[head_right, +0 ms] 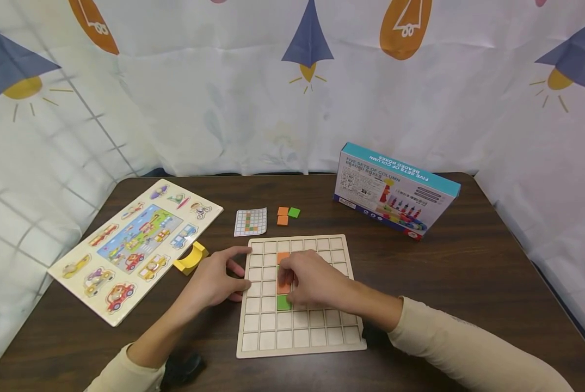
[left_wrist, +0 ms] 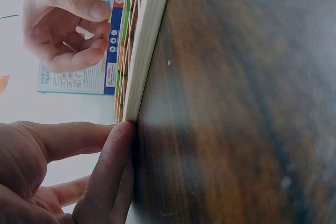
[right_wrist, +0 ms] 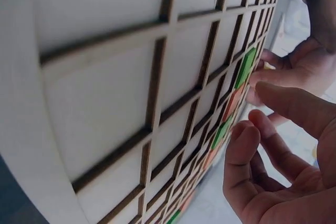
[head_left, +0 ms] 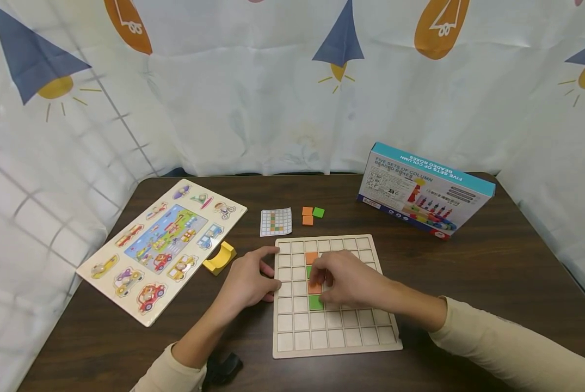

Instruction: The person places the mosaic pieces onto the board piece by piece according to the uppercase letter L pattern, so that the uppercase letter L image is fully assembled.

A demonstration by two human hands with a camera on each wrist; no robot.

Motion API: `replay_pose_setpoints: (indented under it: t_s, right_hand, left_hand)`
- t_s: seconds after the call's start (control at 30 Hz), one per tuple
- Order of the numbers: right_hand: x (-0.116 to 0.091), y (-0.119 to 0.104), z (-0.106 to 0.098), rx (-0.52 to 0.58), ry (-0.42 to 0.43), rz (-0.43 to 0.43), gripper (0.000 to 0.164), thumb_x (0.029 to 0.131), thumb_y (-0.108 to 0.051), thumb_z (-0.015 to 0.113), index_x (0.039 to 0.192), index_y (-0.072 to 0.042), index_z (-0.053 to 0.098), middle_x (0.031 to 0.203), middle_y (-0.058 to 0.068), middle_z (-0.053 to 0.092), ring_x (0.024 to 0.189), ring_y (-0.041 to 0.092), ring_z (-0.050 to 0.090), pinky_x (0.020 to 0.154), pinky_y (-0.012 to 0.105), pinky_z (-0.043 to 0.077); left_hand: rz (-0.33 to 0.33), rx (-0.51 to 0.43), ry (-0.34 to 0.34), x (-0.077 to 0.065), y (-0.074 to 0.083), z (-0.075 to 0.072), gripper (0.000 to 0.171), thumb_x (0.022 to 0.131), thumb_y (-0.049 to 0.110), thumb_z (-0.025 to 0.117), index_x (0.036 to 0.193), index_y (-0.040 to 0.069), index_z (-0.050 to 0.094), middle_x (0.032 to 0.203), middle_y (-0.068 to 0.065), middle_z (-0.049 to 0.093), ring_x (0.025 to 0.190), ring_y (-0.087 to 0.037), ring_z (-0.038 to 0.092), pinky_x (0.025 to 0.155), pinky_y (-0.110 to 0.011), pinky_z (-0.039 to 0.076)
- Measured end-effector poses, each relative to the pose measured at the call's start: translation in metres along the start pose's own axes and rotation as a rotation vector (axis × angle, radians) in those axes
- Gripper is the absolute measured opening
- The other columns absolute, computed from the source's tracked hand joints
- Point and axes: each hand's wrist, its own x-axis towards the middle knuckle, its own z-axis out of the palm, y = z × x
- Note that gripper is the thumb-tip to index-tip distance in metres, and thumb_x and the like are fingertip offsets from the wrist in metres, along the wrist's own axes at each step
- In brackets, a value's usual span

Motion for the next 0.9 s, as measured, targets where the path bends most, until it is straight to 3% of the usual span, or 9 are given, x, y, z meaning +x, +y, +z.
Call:
replay_pose_setpoints:
  t_s: [0.33, 0.9]
  right_hand:
    - [0.008, 0.007, -0.013, 0.003, 0.033, 0.046, 0.019, 0.080, -0.006, 0.085, 0.094, -0.013, 0.075, 0.084, -0.002, 0.068, 0.079, 0.014, 0.061, 0.070, 0.024, 0.053]
    - [0.038, 0.026, -0.037, 0.012, 0.165, 0.114, 0.019, 0.083, -0.005, 0.081, 0.101, -0.010, 0.076, 0.092, 0.002, 0.072, 0.082, 0.013, 0.064, 0.075, 0.029, 0.057]
  left_hand:
    - [0.007, -0.020, 0.004, 0.002, -0.001, 0.001, 0.071, 0.079, -0.002, 0.083, 0.144, 0.011, 0.060, 0.086, -0.009, 0.067, 0.051, -0.014, 0.066, 0.049, -0.029, 0.060]
    - [-0.001, -0.003, 0.005, 0.000, 0.001, 0.000, 0.071, 0.079, -0.001, 0.083, 0.145, 0.011, 0.059, 0.087, -0.009, 0.066, 0.051, -0.014, 0.066, 0.049, -0.028, 0.060]
